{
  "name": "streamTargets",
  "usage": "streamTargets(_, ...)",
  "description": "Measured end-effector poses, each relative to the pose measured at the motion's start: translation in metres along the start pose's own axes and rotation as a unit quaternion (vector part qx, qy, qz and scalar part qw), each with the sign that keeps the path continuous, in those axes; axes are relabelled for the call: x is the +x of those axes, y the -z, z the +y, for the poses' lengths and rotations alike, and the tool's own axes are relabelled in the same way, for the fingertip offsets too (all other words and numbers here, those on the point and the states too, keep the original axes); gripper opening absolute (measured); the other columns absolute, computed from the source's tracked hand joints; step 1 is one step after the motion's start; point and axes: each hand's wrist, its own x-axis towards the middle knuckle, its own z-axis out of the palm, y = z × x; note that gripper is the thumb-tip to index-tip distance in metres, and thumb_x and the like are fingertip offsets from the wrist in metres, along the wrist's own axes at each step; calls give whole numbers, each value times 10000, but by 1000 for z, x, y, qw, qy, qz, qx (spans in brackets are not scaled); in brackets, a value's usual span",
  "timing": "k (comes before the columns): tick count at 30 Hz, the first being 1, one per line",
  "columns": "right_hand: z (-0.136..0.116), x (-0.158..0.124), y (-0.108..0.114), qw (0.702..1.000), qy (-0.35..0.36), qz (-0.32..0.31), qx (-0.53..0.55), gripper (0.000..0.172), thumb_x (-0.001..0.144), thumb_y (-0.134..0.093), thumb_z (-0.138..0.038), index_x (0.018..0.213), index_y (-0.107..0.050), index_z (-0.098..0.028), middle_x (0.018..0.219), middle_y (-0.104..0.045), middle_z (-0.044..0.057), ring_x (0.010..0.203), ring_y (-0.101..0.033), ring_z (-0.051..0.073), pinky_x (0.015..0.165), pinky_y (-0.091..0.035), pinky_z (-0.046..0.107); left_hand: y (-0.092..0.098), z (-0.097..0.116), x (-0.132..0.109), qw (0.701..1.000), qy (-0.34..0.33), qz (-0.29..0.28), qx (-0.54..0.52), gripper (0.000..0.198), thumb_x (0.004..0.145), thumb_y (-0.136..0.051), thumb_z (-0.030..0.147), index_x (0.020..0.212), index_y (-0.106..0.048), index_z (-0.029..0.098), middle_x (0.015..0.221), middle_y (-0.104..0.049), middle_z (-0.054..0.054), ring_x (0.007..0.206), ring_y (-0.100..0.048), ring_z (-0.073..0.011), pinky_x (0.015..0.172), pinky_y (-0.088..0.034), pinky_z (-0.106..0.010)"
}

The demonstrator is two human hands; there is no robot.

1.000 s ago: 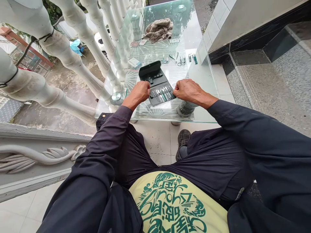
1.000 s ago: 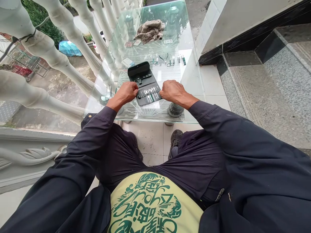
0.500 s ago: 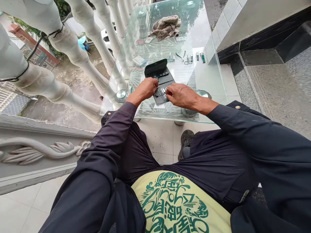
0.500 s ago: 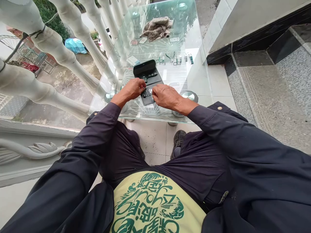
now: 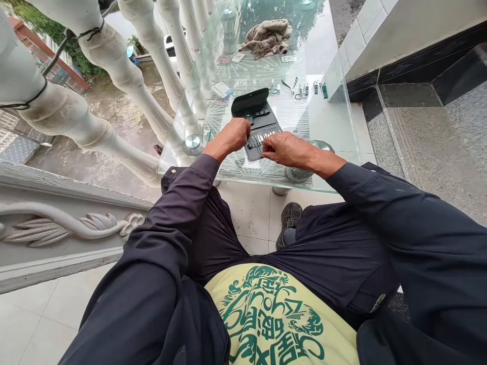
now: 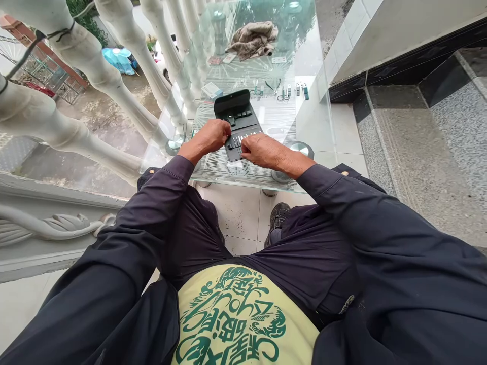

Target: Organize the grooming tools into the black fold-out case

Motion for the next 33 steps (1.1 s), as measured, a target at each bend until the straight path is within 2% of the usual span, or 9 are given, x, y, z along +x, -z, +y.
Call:
streamTargets(5,7,7,-2,1000,24,3,-6,136,1163,-797,-234,1038,-847,-250,1088,-886,117,1047,-804,314,953,-531,393,2,4,-2,1000,13,-1,-20,328,1081,-744,76,1238,-1016,169,1246,-942,-207,1221,-859,-391,1164,-639,-438)
streamTargets(8,6,8,-2,999,42,10,-33,160,1203,-732,-239,1089,-843,-239,1178,-893,151,1077,-797,325,975,-521,408,4,7,-5,999,20,-4,-27,328,1092,-753,95,1269,-1020,164,1270,-945,-215,1247,-855,-404,1175,-646,-446)
streamTargets(11,4,7,0,997,49,7,-67,162,1224,-705,-263,1150,-845,-228,1235,-897,179,1100,-801,341,932,-496,405,7,9,-7,999,23,-9,-20,349,1110,-730,124,1301,-1021,159,1299,-945,-224,1279,-852,-413,1167,-654,-445)
streamTargets(15,1,6,3,995,37,8,-93,223,1272,-654,-332,1217,-846,-232,1293,-913,200,1126,-806,354,850,-435,387,9,12,-8,999,29,-12,-14,369,1119,-701,134,1321,-1009,157,1354,-936,-241,1337,-865,-442,1198,-652,-485)
streamTargets(20,-3,9,5,995,3,26,-95,272,1279,-638,-359,1215,-852,-205,1297,-925,234,1143,-814,386,850,-413,399,10,15,-8,999,41,-6,9,432,1092,-654,30,1364,-973,130,1379,-934,-252,1374,-873,-435,1167,-653,-487)
streamTargets(25,2,11,0,995,-19,44,-87,182,1243,-729,-363,1217,-855,-234,1265,-925,182,1151,-819,369,872,-448,406,11,15,-9,1000,27,-4,-1,420,1097,-644,12,1339,-974,106,1374,-938,-270,1337,-879,-436,1125,-653,-489)
streamTargets(29,12,13,-3,998,30,19,-59,95,1172,-870,-345,1166,-828,-260,1214,-903,128,1139,-808,341,890,-470,389,6,9,-6,999,28,5,-30,364,1093,-711,49,1298,-995,150,1315,-951,-227,1303,-876,-418,1148,-668,-470)
streamTargets(33,19,15,0,996,69,-9,-48,77,1176,-866,-309,1146,-818,-257,1183,-876,115,1107,-797,324,918,-490,391,4,7,-4,999,29,7,-43,324,1085,-747,58,1259,-1005,150,1281,-948,-231,1297,-883,-425,1186,-670,-473)
